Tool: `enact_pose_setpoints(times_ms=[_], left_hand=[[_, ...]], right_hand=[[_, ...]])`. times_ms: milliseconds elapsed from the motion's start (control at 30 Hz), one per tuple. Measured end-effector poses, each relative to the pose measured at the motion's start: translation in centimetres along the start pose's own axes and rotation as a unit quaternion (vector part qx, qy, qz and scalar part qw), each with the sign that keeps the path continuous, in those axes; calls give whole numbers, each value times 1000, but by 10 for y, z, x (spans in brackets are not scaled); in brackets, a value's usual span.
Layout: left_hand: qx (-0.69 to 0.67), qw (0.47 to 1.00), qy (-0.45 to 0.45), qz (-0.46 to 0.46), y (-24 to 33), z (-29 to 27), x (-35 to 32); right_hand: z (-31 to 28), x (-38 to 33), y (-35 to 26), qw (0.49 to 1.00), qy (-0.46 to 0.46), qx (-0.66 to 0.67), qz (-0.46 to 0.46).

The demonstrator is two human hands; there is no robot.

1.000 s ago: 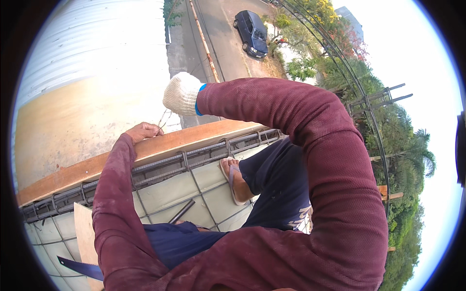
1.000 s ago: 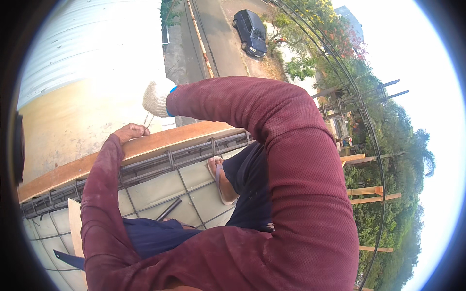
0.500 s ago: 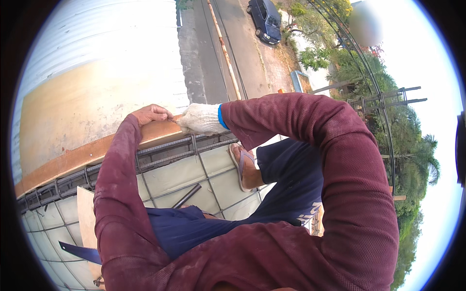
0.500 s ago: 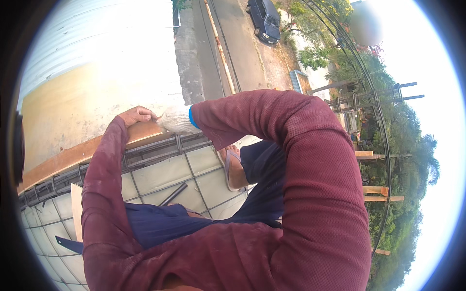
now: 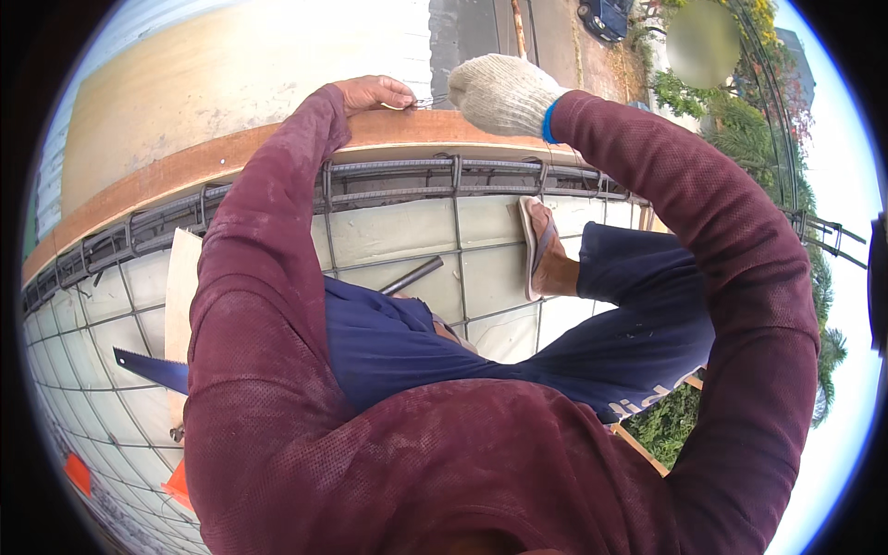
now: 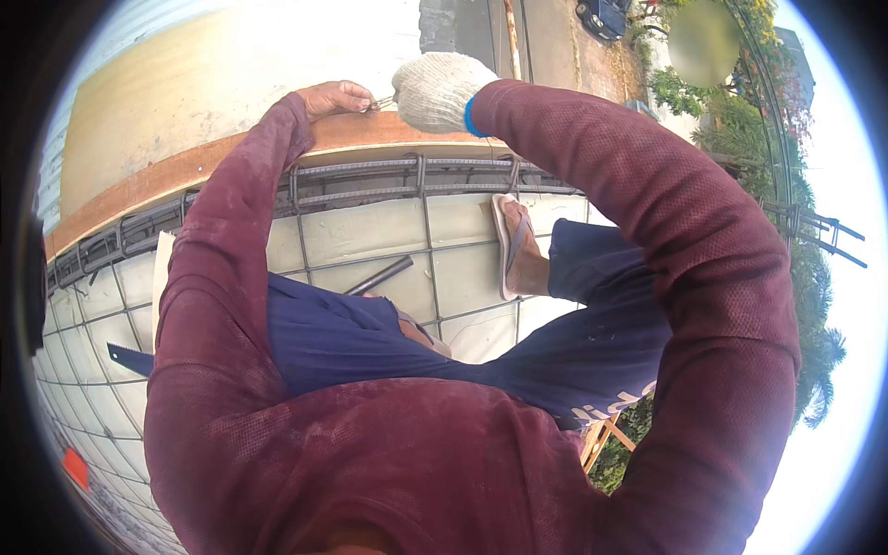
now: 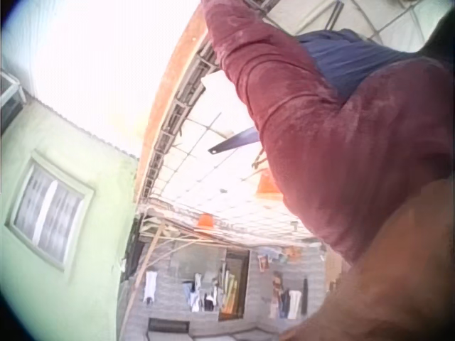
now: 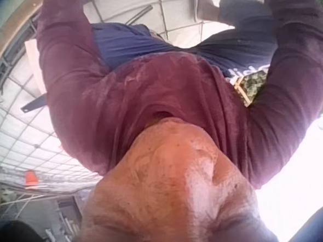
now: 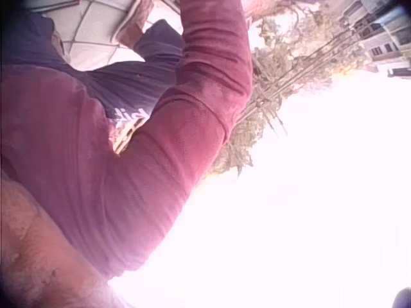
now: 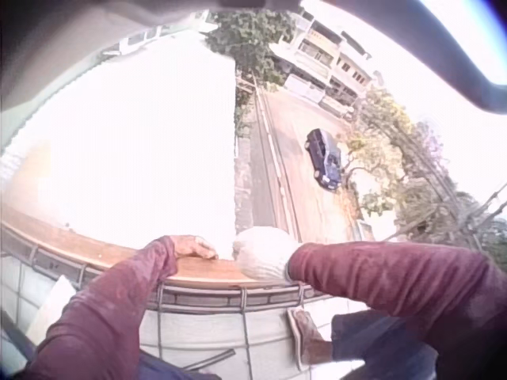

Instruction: The person walks on a roof grid and uses a hammer to secure wooden planks to the metal framework. They then use pliers to twist and secure wire ties around the rebar grid.

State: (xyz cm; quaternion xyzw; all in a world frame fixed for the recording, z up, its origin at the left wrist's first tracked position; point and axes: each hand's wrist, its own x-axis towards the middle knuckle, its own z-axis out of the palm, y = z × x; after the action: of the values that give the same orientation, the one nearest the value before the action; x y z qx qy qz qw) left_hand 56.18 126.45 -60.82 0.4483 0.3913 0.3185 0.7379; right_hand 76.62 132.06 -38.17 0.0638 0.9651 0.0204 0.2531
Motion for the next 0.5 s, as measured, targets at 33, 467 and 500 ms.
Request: enact_pose_setpoints(times_ms=[33,467,500], left_hand=[[21,1000,-20,-8,5,6,8],[141,984,107,14,7,21,1],[158,974,164,21,7,25,-7]], right_hand=[[28,-7,5,996,26,-4,-90],[134,-44,-156,273,-14,925,265],[150,-38,-160,266,-30,929,256]])
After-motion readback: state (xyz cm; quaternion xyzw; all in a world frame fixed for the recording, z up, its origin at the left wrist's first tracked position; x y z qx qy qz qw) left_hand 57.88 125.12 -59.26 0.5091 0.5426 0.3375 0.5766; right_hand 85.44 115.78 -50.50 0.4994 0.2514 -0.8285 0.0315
